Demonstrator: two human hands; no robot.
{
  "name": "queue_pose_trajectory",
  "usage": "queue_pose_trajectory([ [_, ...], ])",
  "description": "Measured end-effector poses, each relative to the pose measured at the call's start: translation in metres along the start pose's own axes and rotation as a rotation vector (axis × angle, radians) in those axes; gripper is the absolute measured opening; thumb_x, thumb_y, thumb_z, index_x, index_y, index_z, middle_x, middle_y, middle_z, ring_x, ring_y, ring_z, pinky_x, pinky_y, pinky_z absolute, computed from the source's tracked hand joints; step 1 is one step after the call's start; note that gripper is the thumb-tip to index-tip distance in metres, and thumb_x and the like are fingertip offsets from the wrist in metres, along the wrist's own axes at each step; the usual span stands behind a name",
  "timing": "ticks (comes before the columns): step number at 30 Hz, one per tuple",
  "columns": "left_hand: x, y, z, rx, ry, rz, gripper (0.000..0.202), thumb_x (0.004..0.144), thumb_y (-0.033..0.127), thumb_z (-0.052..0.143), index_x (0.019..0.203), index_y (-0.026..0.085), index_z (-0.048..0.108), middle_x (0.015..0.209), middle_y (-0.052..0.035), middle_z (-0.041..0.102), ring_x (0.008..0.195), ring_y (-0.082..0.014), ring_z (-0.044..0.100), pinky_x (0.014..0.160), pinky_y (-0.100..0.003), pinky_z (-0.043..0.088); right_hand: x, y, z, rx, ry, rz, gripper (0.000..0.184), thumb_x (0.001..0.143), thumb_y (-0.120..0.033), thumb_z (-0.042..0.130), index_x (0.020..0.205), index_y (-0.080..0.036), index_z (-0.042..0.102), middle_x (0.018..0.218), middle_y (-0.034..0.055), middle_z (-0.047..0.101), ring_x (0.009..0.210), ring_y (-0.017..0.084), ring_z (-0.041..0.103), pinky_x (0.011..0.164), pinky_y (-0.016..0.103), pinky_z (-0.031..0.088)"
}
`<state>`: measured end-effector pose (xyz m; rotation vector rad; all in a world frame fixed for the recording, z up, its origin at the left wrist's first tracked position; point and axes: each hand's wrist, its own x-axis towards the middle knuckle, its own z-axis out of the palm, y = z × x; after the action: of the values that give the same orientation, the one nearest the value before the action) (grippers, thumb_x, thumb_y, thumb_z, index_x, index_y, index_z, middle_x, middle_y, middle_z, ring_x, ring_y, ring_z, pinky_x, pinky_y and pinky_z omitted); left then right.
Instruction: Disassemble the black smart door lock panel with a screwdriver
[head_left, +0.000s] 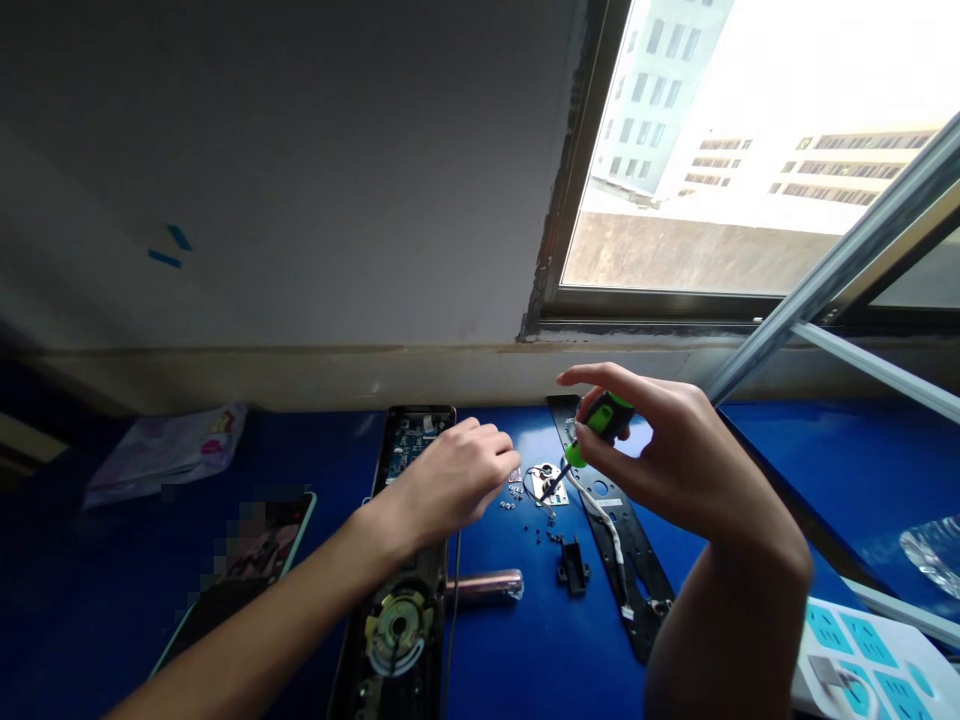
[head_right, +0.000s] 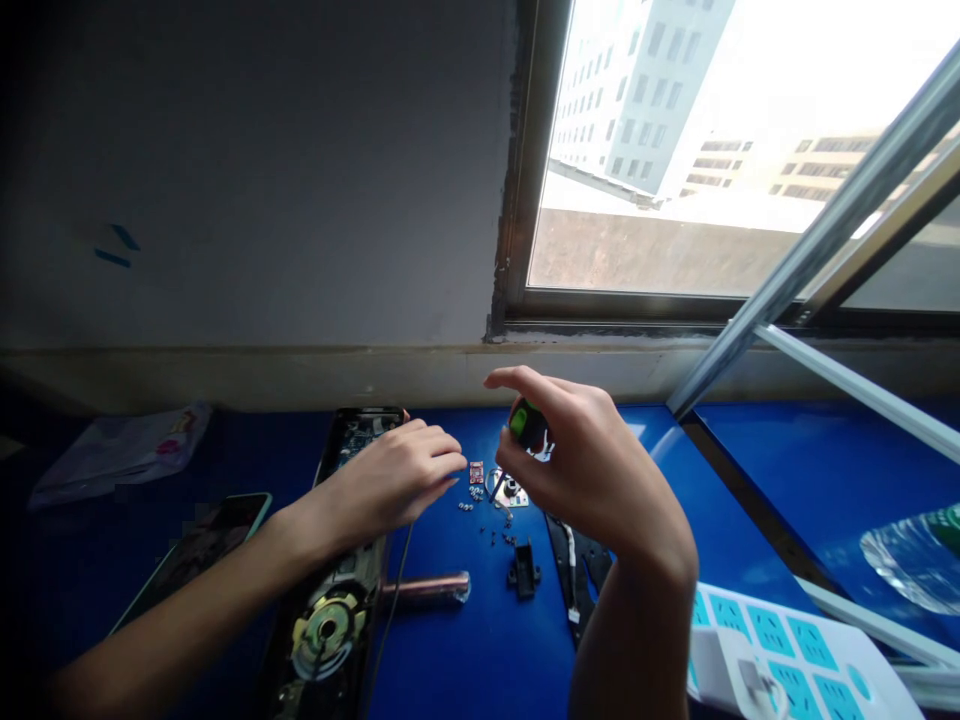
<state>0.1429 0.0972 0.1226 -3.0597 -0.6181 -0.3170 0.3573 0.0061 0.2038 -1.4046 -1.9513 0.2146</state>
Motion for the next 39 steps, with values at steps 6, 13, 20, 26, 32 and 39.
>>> queue_pose_trajectory([
  [6,-0.069,-0.017,0.005,-0.071,0.722,-0.315,0.027,0.098,0.019,0.066,0.124,0.025,0.069,0.135,-0.0105,0.067,0.133,-0.0315,0.056,0.113,-0.054,0.048,0.007,-0.014,0.017,0.103,0.255,-0.098,0.039,0.092,-0.022,0.074,0.129,-0.024,0.062,0.095,0.0021,0.079,0.08,0.019,0.075,0.07,0.035,0.063],
  [13,-0.106,-0.041,0.043,-0.52,0.764,-0.603,0.039,0.103,0.035,0.06,0.14,0.025,0.06,0.148,-0.0124,0.059,0.137,-0.0295,0.058,0.111,-0.049,0.054,0.026,-0.046,0.057,0.347,0.471,-0.199,0.039,0.086,-0.02,0.084,0.117,-0.029,0.062,0.101,0.0014,0.077,0.094,0.025,0.08,0.078,0.044,0.069],
  [20,-0.104,-0.034,0.054,-0.957,0.743,-0.603,0.044,0.103,0.036,0.06,0.145,0.026,0.055,0.144,-0.0106,0.067,0.128,-0.0243,0.068,0.108,-0.039,0.057,0.056,-0.071,0.09,0.225,0.393,-0.2,0.029,0.091,-0.023,0.082,0.116,-0.025,0.067,0.105,0.0044,0.078,0.095,0.023,0.077,0.08,0.041,0.066],
  [26,-0.102,-0.03,0.049,-0.986,0.698,-0.601,0.034,0.104,0.035,0.056,0.136,0.026,0.063,0.11,-0.0046,0.077,0.09,-0.0192,0.074,0.089,-0.036,0.063,0.075,-0.077,0.105,0.186,0.291,-0.27,0.025,0.094,-0.023,0.078,0.118,-0.024,0.07,0.101,0.0038,0.079,0.082,0.019,0.074,0.073,0.037,0.065],
  [32,-0.102,-0.029,0.047,-0.969,0.72,-0.625,0.033,0.103,0.034,0.057,0.133,0.026,0.065,0.109,-0.0043,0.076,0.089,-0.019,0.072,0.089,-0.035,0.062,0.081,-0.078,0.108,0.108,0.296,-0.322,0.024,0.095,-0.024,0.078,0.118,-0.025,0.072,0.098,0.0039,0.079,0.072,0.017,0.07,0.067,0.036,0.064],
  [39,-0.101,-0.028,0.046,-0.935,0.716,-0.62,0.034,0.104,0.034,0.056,0.135,0.024,0.063,0.116,-0.0063,0.076,0.091,-0.0186,0.072,0.091,-0.035,0.061,0.082,-0.08,0.108,0.014,0.288,-0.385,0.023,0.095,-0.026,0.078,0.118,-0.024,0.072,0.102,0.0042,0.08,0.073,0.016,0.071,0.071,0.033,0.065],
])
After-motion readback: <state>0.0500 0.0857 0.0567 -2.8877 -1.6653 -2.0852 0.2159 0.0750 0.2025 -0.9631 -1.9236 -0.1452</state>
